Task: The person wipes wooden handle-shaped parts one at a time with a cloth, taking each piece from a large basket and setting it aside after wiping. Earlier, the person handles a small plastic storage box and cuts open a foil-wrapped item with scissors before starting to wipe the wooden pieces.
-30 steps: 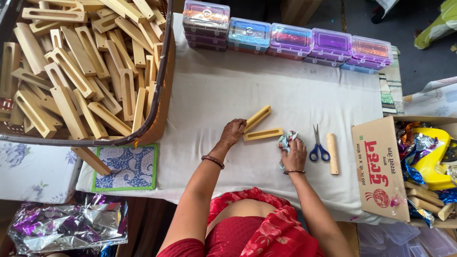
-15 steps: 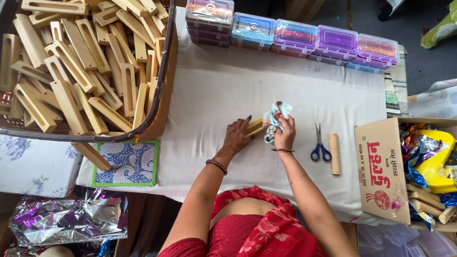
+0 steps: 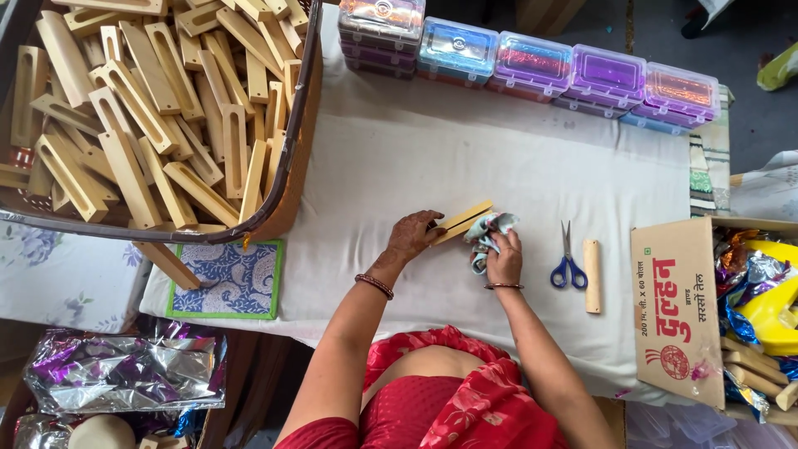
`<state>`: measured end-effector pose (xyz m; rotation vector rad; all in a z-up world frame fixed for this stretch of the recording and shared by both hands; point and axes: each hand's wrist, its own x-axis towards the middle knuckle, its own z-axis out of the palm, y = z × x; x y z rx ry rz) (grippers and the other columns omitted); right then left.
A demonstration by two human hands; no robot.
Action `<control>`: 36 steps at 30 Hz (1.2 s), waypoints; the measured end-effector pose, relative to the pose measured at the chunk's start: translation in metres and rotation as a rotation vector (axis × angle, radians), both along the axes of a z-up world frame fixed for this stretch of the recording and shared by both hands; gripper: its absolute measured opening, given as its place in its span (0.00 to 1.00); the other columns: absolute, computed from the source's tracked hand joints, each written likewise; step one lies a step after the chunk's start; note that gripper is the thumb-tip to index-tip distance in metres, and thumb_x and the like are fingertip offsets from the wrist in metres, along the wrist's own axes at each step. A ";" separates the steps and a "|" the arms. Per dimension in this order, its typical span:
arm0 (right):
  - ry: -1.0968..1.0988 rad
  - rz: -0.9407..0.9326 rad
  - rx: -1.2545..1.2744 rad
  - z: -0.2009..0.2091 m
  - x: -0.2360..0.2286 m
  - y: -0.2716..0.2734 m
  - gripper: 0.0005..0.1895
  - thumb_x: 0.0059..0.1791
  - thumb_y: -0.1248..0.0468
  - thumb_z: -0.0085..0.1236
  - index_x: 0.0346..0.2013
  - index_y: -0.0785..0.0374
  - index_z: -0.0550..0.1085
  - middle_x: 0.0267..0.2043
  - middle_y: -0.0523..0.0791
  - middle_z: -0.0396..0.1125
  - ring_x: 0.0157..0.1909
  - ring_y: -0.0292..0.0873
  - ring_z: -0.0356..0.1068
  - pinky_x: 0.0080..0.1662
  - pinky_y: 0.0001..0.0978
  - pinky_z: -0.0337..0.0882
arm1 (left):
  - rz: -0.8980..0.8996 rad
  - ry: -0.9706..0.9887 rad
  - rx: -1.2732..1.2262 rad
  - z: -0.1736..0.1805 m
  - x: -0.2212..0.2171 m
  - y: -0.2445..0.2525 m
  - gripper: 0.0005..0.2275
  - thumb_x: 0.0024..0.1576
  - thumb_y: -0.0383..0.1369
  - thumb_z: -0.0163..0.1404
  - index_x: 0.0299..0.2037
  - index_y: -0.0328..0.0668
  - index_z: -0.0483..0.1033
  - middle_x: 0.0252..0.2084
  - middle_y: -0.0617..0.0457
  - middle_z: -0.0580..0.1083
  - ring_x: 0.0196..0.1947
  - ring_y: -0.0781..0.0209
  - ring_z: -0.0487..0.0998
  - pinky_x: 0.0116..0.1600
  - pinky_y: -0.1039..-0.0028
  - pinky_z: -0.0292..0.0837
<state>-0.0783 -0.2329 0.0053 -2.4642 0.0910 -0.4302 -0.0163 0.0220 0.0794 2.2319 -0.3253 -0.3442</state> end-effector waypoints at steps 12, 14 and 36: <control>0.101 0.223 -0.344 0.036 0.008 0.017 0.29 0.39 0.68 0.65 0.56 0.55 0.76 0.66 0.54 0.58 0.62 0.59 0.61 0.60 0.47 0.65 | 0.289 -0.189 0.066 -0.039 0.002 -0.005 0.16 0.59 0.40 0.48 0.54 0.47 0.78 0.50 0.51 0.73 0.55 0.53 0.73 0.55 0.66 0.73; 0.118 0.161 -0.180 0.039 0.004 0.012 0.23 0.41 0.71 0.62 0.51 0.59 0.78 0.64 0.51 0.62 0.61 0.57 0.65 0.61 0.44 0.68 | -0.009 -0.228 0.220 -0.037 -0.008 -0.005 0.19 0.64 0.46 0.50 0.60 0.48 0.75 0.56 0.55 0.73 0.57 0.56 0.73 0.67 0.66 0.69; 0.134 0.253 -0.361 0.031 0.057 -0.015 0.23 0.44 0.71 0.60 0.55 0.62 0.76 0.64 0.50 0.65 0.63 0.56 0.64 0.63 0.45 0.67 | -0.054 -0.239 0.155 -0.032 -0.032 -0.008 0.45 0.53 0.46 0.60 0.76 0.44 0.44 0.57 0.50 0.72 0.59 0.53 0.70 0.70 0.59 0.55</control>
